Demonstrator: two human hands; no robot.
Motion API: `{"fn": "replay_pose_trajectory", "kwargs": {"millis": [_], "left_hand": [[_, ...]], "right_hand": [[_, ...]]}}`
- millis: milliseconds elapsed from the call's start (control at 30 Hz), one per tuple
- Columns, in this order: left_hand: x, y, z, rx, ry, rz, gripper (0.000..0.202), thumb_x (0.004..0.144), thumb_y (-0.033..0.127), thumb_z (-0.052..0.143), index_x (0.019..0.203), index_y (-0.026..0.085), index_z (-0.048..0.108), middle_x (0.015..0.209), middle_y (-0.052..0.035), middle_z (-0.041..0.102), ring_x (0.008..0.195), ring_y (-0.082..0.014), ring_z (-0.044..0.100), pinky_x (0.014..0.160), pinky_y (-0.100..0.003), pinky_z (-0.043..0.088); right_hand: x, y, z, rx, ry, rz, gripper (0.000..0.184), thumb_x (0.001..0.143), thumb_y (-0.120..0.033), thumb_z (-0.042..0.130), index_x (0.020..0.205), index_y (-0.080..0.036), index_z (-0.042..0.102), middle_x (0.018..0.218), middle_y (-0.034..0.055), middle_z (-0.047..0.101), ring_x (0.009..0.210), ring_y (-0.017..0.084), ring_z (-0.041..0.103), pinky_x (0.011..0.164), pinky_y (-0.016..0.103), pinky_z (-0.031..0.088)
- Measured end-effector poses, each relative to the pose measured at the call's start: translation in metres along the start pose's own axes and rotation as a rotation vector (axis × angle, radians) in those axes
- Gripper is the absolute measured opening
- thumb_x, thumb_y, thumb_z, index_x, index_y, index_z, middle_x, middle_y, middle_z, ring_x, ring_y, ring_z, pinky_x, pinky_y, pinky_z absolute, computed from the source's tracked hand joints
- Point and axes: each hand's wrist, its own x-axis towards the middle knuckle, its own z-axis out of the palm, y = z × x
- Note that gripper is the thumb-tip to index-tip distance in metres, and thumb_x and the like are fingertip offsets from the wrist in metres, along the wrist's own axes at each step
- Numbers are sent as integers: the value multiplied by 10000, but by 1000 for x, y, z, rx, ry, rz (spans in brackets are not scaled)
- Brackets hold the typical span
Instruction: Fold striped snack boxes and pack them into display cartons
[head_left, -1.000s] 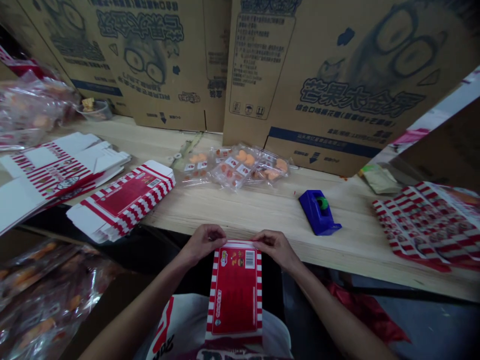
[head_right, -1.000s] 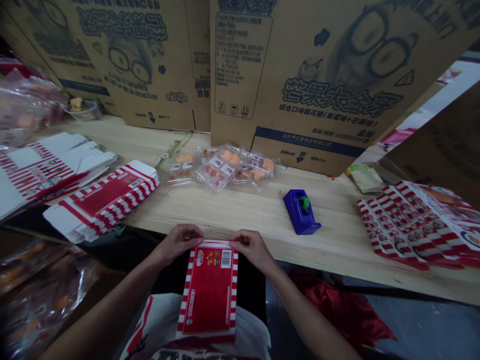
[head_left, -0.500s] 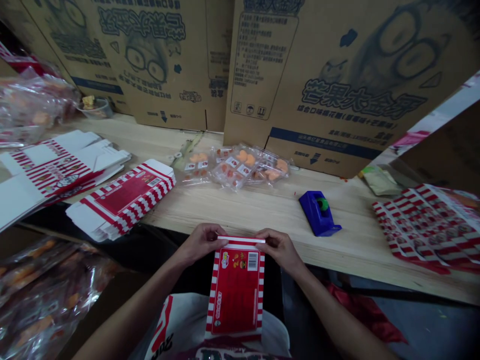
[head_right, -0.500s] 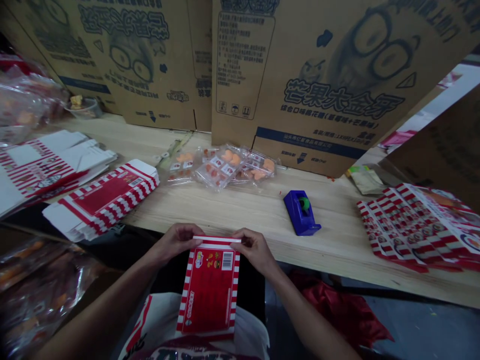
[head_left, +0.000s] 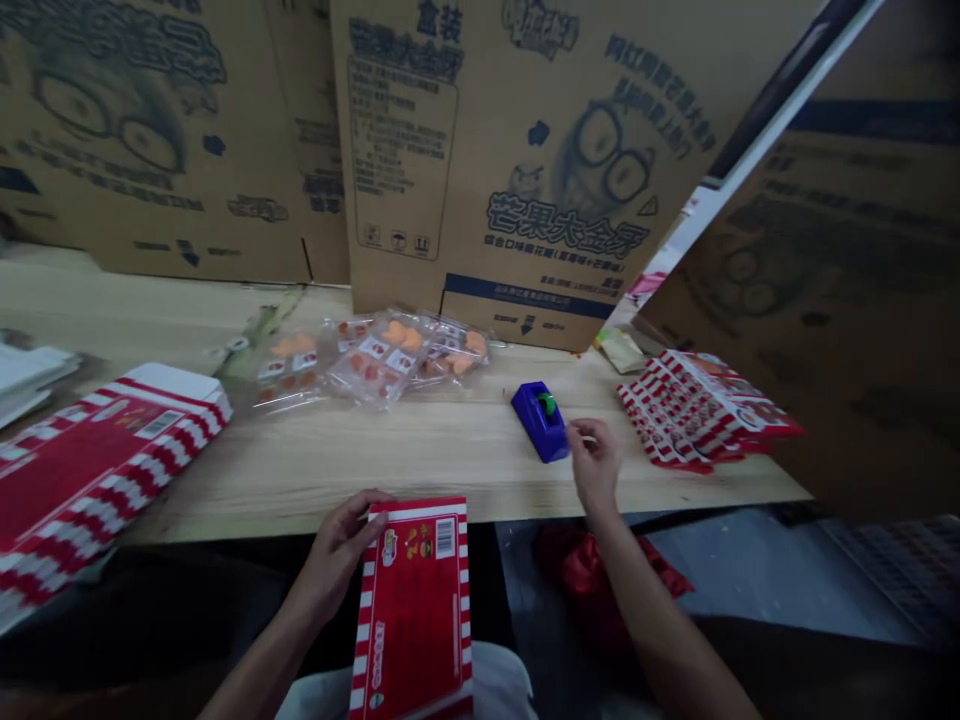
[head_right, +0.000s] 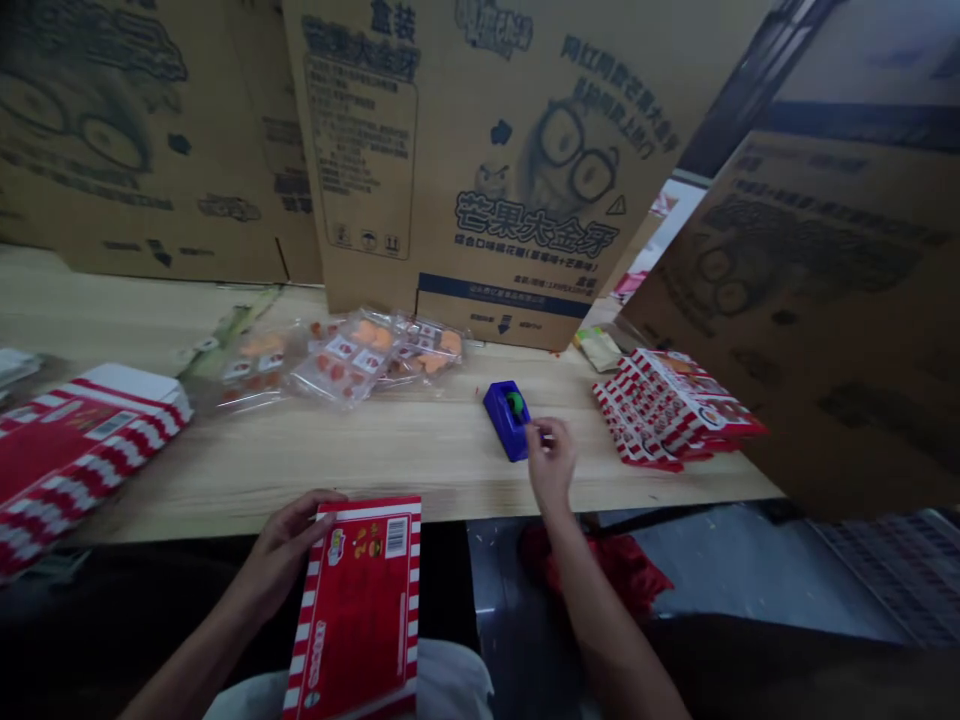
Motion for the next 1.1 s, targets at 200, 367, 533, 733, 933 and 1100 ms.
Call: {"fn": "replay_pose_trajectory", "kwargs": {"millis": [200,367,533,733,933,1100], "left_hand": [[11,6,29,-14,-3,12,399,661,423,780,937,203,595,765,-8,698,618,-183,661,577,-282,527],[30,23,34,5,78,50,460,603,434,814,929,167,629,710,-26,707,578,-204,663,555,-304,533],[57,45,23,119,17,144,393,610,410,813,859,156,645,682,-14,690,548,-171,642,533,-263,512],[81,59,26,308,-237,60,293,655,387,787,791,160,659,643,-7,669,528,-146,615,512,-224,467],[94,55,35,420,-436,10,298,688,402,754,784,142,644,609,0,636,518,-125,576,514,-214,440],[99,48,32,546,-525,79,306,714,408,728,772,121,639,622,16,601,544,-97,527,538,-197,407]], "right_hand": [[43,32,-28,13,-190,312,274,516,-402,761,591,-149,688,566,34,622,514,136,487,483,258,329],[39,36,-17,166,-127,362,256,482,-375,788,562,-164,667,556,14,617,513,128,501,489,254,362],[22,41,-29,333,-32,325,273,521,-399,796,609,-185,650,784,28,650,663,156,582,633,326,502],[-2,72,-30,424,17,231,278,540,-389,805,556,-167,638,923,56,596,777,177,586,787,409,524],[-8,86,-27,380,47,225,295,545,-409,785,564,-165,619,769,19,545,732,155,516,769,379,502],[-37,28,-8,334,-324,133,242,660,-398,755,624,-179,657,822,39,566,774,171,540,712,325,499]]}}
